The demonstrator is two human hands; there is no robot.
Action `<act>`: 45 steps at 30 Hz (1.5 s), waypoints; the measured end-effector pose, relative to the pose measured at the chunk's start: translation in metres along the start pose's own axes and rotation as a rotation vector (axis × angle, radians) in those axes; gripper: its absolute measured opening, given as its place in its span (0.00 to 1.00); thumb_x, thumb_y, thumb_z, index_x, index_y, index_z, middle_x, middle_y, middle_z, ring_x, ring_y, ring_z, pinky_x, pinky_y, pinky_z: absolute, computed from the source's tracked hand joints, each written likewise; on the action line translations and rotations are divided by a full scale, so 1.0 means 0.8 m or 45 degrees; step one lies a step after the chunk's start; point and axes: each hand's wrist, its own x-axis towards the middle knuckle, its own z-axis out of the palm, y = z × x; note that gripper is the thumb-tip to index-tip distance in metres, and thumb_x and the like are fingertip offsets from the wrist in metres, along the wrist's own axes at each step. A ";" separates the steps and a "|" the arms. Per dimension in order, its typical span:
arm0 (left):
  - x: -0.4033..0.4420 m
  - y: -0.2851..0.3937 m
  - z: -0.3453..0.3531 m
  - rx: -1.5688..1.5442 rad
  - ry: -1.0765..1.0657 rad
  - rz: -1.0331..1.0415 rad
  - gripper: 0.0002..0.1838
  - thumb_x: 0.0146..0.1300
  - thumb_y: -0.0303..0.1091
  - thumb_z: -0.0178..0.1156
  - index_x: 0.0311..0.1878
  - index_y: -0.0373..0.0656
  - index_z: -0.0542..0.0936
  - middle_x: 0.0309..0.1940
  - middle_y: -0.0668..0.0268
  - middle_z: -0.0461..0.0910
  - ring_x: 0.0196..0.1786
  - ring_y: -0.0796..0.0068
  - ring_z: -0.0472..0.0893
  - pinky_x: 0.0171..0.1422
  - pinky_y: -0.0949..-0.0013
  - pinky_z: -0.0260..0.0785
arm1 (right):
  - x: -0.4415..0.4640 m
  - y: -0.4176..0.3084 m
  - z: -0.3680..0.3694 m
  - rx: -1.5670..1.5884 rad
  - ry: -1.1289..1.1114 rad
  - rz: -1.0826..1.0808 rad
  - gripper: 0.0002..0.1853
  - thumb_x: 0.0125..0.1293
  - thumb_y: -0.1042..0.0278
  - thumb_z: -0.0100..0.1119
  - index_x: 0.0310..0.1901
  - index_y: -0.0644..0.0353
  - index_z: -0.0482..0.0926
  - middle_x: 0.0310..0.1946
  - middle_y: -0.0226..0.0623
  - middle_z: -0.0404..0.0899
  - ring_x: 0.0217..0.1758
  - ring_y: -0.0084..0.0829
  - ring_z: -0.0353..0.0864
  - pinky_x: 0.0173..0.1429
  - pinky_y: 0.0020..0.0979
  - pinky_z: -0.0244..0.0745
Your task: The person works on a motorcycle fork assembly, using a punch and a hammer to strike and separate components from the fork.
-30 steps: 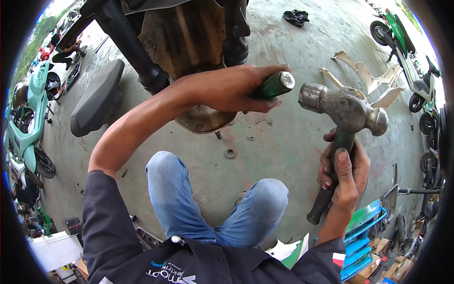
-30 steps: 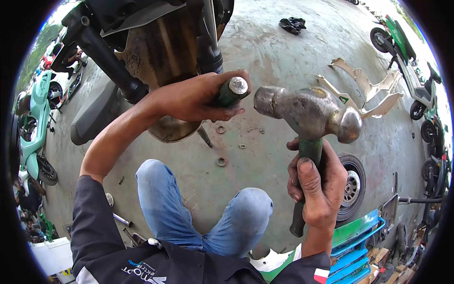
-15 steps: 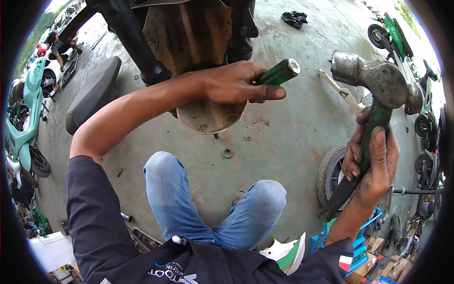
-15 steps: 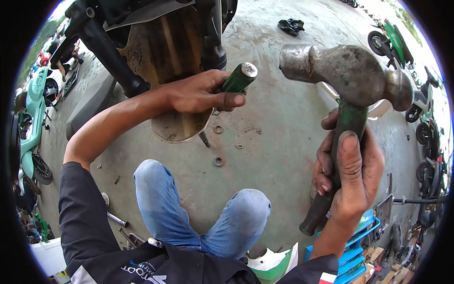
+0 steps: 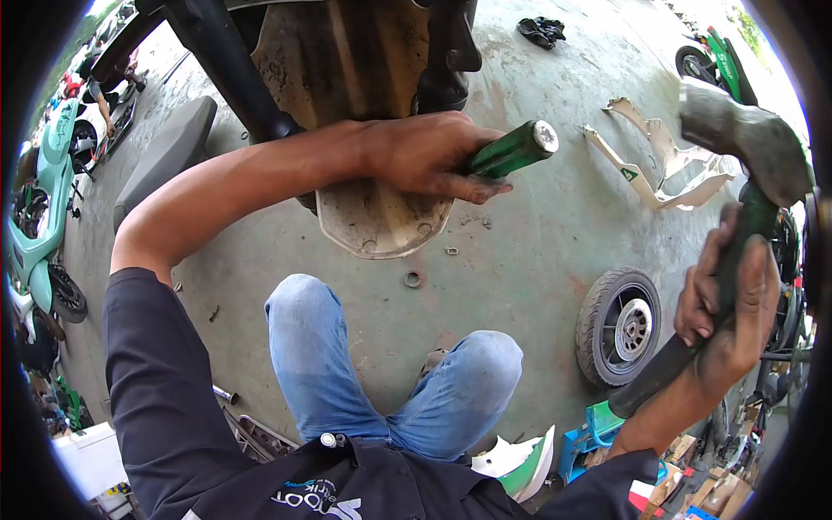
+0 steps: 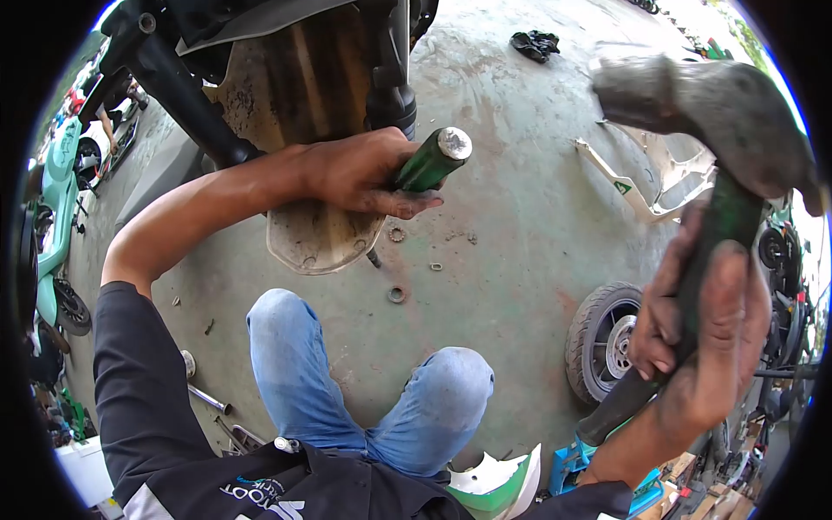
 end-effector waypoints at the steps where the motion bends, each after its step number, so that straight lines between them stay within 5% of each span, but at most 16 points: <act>1: 0.002 -0.001 0.002 -0.012 0.017 0.053 0.14 0.67 0.36 0.67 0.40 0.37 0.74 0.23 0.57 0.76 0.26 0.59 0.75 0.35 0.59 0.67 | 0.000 0.001 0.000 -0.005 0.054 -0.032 0.28 0.74 0.44 0.54 0.48 0.71 0.73 0.21 0.29 0.68 0.12 0.11 0.54 0.14 0.18 0.45; 8: 0.008 -0.002 0.005 0.018 0.005 0.056 0.13 0.65 0.34 0.68 0.37 0.38 0.73 0.22 0.58 0.76 0.24 0.59 0.75 0.32 0.59 0.66 | -0.011 0.000 0.015 -0.113 -0.256 0.332 0.23 0.75 0.50 0.54 0.46 0.68 0.73 0.22 0.28 0.66 0.14 0.12 0.54 0.15 0.17 0.47; 11: 0.010 -0.002 0.006 0.007 0.029 0.107 0.13 0.65 0.34 0.68 0.37 0.37 0.73 0.22 0.58 0.77 0.25 0.59 0.76 0.32 0.60 0.67 | -0.008 -0.019 -0.074 -0.023 -0.008 0.112 0.22 0.75 0.54 0.56 0.53 0.69 0.73 0.21 0.29 0.68 0.16 0.12 0.59 0.16 0.17 0.52; 14: 0.008 0.003 0.003 0.031 0.012 -0.016 0.16 0.66 0.42 0.67 0.42 0.38 0.75 0.25 0.55 0.78 0.29 0.54 0.77 0.39 0.56 0.69 | 0.044 -0.136 -0.131 0.092 -0.708 -0.259 0.26 0.81 0.44 0.35 0.53 0.63 0.68 0.24 0.28 0.61 0.15 0.22 0.57 0.16 0.27 0.59; 17: 0.005 -0.008 0.004 -0.022 0.057 0.063 0.17 0.66 0.43 0.66 0.42 0.38 0.76 0.26 0.54 0.79 0.32 0.53 0.80 0.40 0.55 0.69 | 0.033 -0.159 -0.169 0.186 -0.554 -0.512 0.25 0.81 0.43 0.35 0.50 0.62 0.68 0.25 0.24 0.61 0.17 0.18 0.56 0.17 0.25 0.60; 19: 0.006 -0.014 0.005 -0.051 0.066 0.045 0.17 0.66 0.43 0.66 0.41 0.38 0.77 0.27 0.54 0.80 0.33 0.53 0.81 0.41 0.56 0.71 | 0.025 -0.048 -0.127 0.553 -0.674 -0.129 0.20 0.77 0.62 0.44 0.61 0.69 0.68 0.35 0.37 0.70 0.32 0.25 0.70 0.31 0.27 0.70; 22: 0.009 0.006 0.009 0.668 -0.474 -0.306 0.16 0.66 0.44 0.66 0.38 0.38 0.80 0.27 0.55 0.83 0.34 0.53 0.83 0.43 0.58 0.74 | 0.005 0.014 -0.009 -0.612 -0.786 -0.015 0.18 0.74 0.62 0.53 0.55 0.70 0.73 0.37 0.44 0.77 0.39 0.37 0.78 0.43 0.38 0.74; 23: 0.002 0.002 0.009 0.608 -0.247 0.004 0.16 0.68 0.43 0.64 0.34 0.38 0.82 0.26 0.55 0.83 0.31 0.58 0.84 0.40 0.61 0.76 | 0.003 0.009 0.003 -1.016 -0.917 -0.098 0.18 0.75 0.60 0.53 0.54 0.69 0.73 0.39 0.43 0.77 0.38 0.36 0.78 0.43 0.37 0.76; 24: -0.002 -0.013 -0.007 -0.232 0.173 0.108 0.17 0.70 0.43 0.62 0.35 0.37 0.82 0.26 0.57 0.83 0.29 0.66 0.83 0.38 0.63 0.75 | 0.000 0.003 0.015 -1.368 -1.051 -0.207 0.19 0.76 0.57 0.53 0.53 0.69 0.73 0.42 0.42 0.77 0.37 0.34 0.78 0.42 0.36 0.78; 26: -0.002 -0.017 0.002 -0.034 0.081 -0.005 0.17 0.71 0.43 0.61 0.36 0.36 0.81 0.27 0.59 0.84 0.29 0.73 0.83 0.37 0.64 0.74 | -0.026 -0.015 0.000 -0.296 -0.140 0.491 0.18 0.74 0.57 0.55 0.50 0.67 0.75 0.21 0.36 0.71 0.16 0.23 0.67 0.20 0.25 0.60; 27: -0.001 -0.018 0.007 -0.047 0.082 -0.013 0.17 0.71 0.43 0.61 0.36 0.36 0.81 0.27 0.59 0.84 0.29 0.73 0.83 0.37 0.64 0.74 | -0.029 0.003 0.004 -0.325 -0.198 0.331 0.22 0.76 0.47 0.53 0.44 0.64 0.69 0.18 0.26 0.62 0.09 0.12 0.51 0.10 0.18 0.42; 28: 0.002 -0.016 0.011 -0.113 0.109 0.033 0.17 0.72 0.44 0.61 0.36 0.36 0.80 0.26 0.61 0.83 0.28 0.73 0.81 0.37 0.64 0.73 | -0.007 0.003 -0.010 -0.005 -0.391 0.148 0.22 0.78 0.48 0.48 0.42 0.64 0.65 0.17 0.25 0.58 0.08 0.12 0.49 0.09 0.18 0.44; 31: 0.021 -0.015 0.009 -0.261 0.183 -0.054 0.19 0.73 0.45 0.60 0.34 0.37 0.76 0.22 0.67 0.75 0.27 0.78 0.75 0.35 0.67 0.69 | -0.004 0.000 -0.032 0.326 -0.156 0.075 0.24 0.78 0.46 0.46 0.41 0.65 0.64 0.16 0.29 0.59 0.09 0.13 0.49 0.09 0.20 0.40; 35: 0.026 -0.005 0.009 -0.046 0.075 -0.162 0.14 0.76 0.40 0.57 0.40 0.38 0.74 0.29 0.71 0.74 0.35 0.83 0.74 0.40 0.72 0.69 | -0.020 0.024 -0.030 0.267 0.008 0.293 0.23 0.76 0.47 0.51 0.41 0.65 0.67 0.17 0.29 0.61 0.09 0.13 0.51 0.10 0.19 0.41; 38: 0.030 -0.015 0.003 -0.444 0.152 -0.024 0.17 0.76 0.45 0.55 0.49 0.39 0.72 0.34 0.69 0.74 0.35 0.81 0.74 0.42 0.72 0.71 | -0.037 0.048 -0.031 0.142 0.040 0.535 0.24 0.75 0.45 0.55 0.42 0.65 0.72 0.18 0.29 0.64 0.09 0.15 0.54 0.12 0.21 0.48; 45: 0.031 0.016 0.006 -0.400 -0.027 -0.152 0.25 0.75 0.54 0.52 0.59 0.40 0.68 0.44 0.66 0.71 0.42 0.77 0.72 0.50 0.67 0.69 | -0.071 0.098 -0.056 0.141 -0.067 0.729 0.23 0.74 0.45 0.56 0.40 0.62 0.73 0.18 0.28 0.64 0.10 0.15 0.56 0.13 0.21 0.51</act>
